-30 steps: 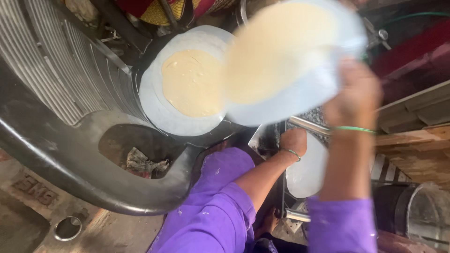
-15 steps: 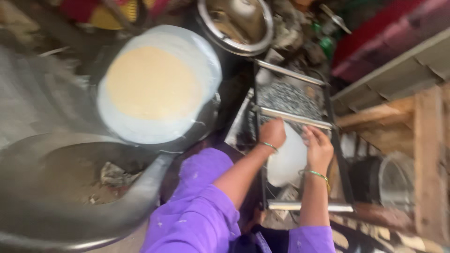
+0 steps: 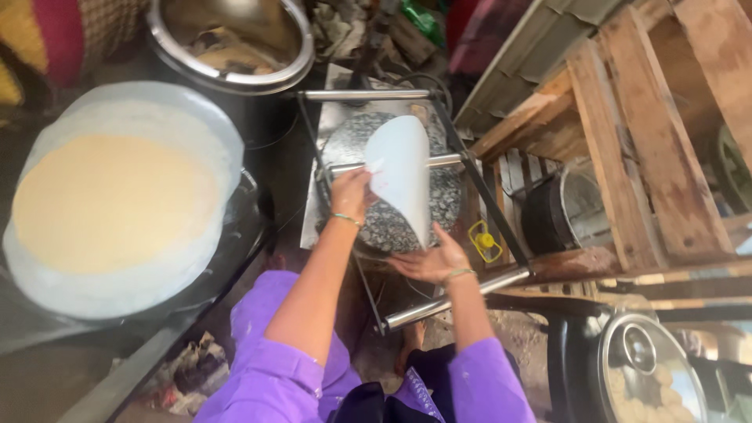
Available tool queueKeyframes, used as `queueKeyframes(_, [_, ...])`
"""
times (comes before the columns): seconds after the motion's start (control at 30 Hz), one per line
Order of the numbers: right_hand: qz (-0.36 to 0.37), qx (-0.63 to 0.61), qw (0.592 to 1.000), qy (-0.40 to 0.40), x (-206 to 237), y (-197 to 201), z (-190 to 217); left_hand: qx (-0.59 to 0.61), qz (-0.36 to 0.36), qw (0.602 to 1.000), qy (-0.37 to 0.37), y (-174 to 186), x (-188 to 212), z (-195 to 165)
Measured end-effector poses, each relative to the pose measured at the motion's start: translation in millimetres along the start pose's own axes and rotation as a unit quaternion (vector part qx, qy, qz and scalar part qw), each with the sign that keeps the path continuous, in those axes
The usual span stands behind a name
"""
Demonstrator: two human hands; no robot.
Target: The person sits at a manual lever press, places dough balls between round plastic sheets on the press plate, and pulls the metal lever down to flatten each ball into a thin disc. They lift the pressed disc with the plastic sheet, peel it off, and stack the flattened discs in a large container, repeating the cycle.
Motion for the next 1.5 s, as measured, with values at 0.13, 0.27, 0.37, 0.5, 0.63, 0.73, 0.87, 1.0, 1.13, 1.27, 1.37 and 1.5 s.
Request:
queueKeyframes(0.13, [0.004, 0.042, 0.981, 0.187, -19, -2, 25, -0.221, -0.093, 0.969, -0.053, 13, 2, -16])
queueKeyframes(0.27, [-0.297, 0.37, 0.786, 0.397, 26, 29, 65, -0.428, -0.074, 0.898, -0.073, 19, 13, -32])
queueKeyframes(0.37, [-0.35, 0.54, 0.653, 0.399, 67, 41, 73, -0.531, -0.003, 0.847, -0.02, 16, 23, -18])
queueKeyframes(0.5, [-0.316, 0.443, 0.765, 0.345, 85, 74, 74, -0.607, 0.031, 0.794, -0.014, 6, 24, 10])
queueKeyframes(0.63, [-0.273, 0.383, 0.821, 0.324, 83, 92, 75, -0.676, 0.061, 0.734, 0.025, 3, 22, 39])
queueKeyframes(0.73, [-0.295, 0.374, 0.818, 0.322, 75, 92, 80, -0.708, -0.012, 0.702, -0.082, -1, 24, 32])
queueKeyframes(0.87, [-0.363, 0.386, 0.803, 0.272, 44, 67, 88, -0.688, -0.061, 0.713, -0.122, 3, 23, 23])
queueKeyframes(1.0, [-0.274, 0.283, 0.88, 0.265, -7, 22, 88, -0.688, -0.058, 0.709, -0.143, 3, 18, 21])
queueKeyframes(1.13, [-0.228, 0.266, 0.896, 0.274, -36, -18, 96, -0.684, -0.027, 0.718, -0.124, 3, 11, 28])
queueKeyframes(1.27, [-0.331, 0.294, 0.864, 0.241, -38, -28, 99, -0.728, 0.017, 0.682, -0.068, 3, 5, 38])
queueKeyframes(1.37, [-0.325, 0.303, 0.869, 0.219, -34, -29, 93, -0.737, 0.029, 0.673, -0.063, 1, 5, 38])
queueKeyframes(1.5, [-0.255, 0.274, 0.904, 0.205, -33, -24, 80, -0.741, 0.049, 0.664, -0.09, -8, 12, 37])
Point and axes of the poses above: each hand's wrist, its own x-axis away from the middle knuckle, its own y-axis out of the back of the hand, z = x × y, the point moved 6 cm from there along -x, towards the middle knuckle, and after that the axes turned 2 degrees about x, right-handed, at the moved point
